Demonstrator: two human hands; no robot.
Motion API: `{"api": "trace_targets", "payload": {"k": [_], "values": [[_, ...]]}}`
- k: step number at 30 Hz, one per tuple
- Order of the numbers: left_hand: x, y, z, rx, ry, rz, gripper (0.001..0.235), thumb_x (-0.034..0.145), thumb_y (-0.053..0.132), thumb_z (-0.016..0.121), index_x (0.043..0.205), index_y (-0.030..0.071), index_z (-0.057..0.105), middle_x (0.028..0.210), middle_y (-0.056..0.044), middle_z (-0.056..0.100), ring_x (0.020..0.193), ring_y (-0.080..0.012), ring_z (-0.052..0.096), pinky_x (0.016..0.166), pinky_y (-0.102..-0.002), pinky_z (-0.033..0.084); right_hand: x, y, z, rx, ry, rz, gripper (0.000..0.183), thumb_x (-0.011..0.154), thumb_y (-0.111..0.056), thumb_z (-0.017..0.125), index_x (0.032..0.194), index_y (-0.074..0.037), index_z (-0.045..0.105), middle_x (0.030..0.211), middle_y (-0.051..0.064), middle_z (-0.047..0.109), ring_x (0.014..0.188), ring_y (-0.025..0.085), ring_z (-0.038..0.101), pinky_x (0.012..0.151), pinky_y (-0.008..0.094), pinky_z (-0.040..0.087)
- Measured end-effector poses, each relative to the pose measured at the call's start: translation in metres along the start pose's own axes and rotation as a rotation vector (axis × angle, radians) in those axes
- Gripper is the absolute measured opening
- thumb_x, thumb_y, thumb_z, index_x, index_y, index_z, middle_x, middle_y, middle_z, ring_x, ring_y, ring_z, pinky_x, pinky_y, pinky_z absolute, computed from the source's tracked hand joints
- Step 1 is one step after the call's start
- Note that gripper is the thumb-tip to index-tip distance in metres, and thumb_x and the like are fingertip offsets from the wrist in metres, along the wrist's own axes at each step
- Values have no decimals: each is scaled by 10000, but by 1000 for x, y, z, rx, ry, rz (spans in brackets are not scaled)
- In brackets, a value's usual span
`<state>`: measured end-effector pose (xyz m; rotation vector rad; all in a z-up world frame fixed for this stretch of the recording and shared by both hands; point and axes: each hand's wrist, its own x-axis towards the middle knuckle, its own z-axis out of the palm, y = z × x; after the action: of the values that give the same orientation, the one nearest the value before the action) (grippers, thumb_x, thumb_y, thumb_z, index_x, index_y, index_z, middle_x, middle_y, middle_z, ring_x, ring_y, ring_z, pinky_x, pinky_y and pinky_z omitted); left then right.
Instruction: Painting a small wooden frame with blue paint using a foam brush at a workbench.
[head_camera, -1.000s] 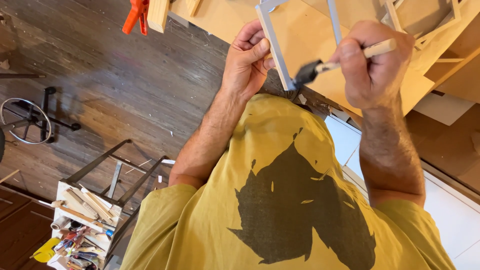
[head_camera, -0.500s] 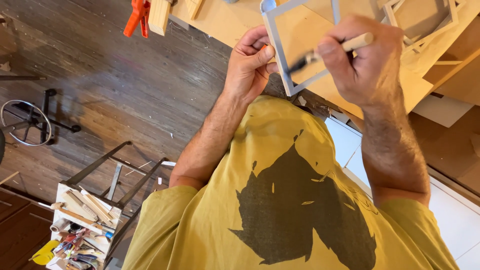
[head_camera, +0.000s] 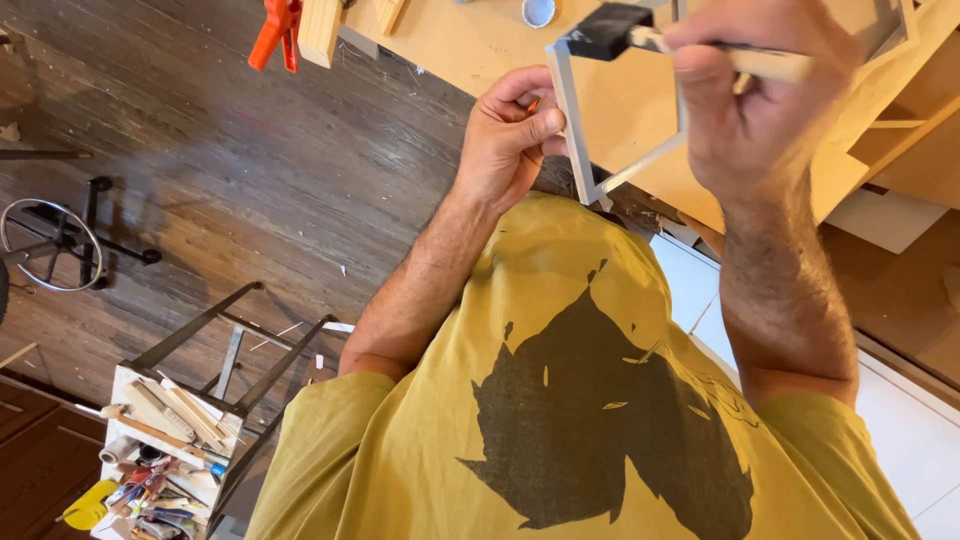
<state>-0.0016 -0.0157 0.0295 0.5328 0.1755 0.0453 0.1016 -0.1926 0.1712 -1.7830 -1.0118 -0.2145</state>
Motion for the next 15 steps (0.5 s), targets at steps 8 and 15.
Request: {"api": "trace_targets", "payload": {"k": [8,15], "values": [[-5,3,1,16,-9,41,314,904,-84,792,1197,-12,705,987,-157,753,850,-286,761,687,-438,701,-28,55,-4,-193,319,67,437,1215,-232,689,951,107,615,635,188,640,536,280,657,465,406,427],[-6,3,8,82,1,46,316,895,-61,812,1190,3,719,990,-151,774,856,-265,769,694,-423,705,-43,39,12,-265,217,-99,364,1170,-229,692,1002,93,713,805,187,724,663,276,674,578,395,506]]}}
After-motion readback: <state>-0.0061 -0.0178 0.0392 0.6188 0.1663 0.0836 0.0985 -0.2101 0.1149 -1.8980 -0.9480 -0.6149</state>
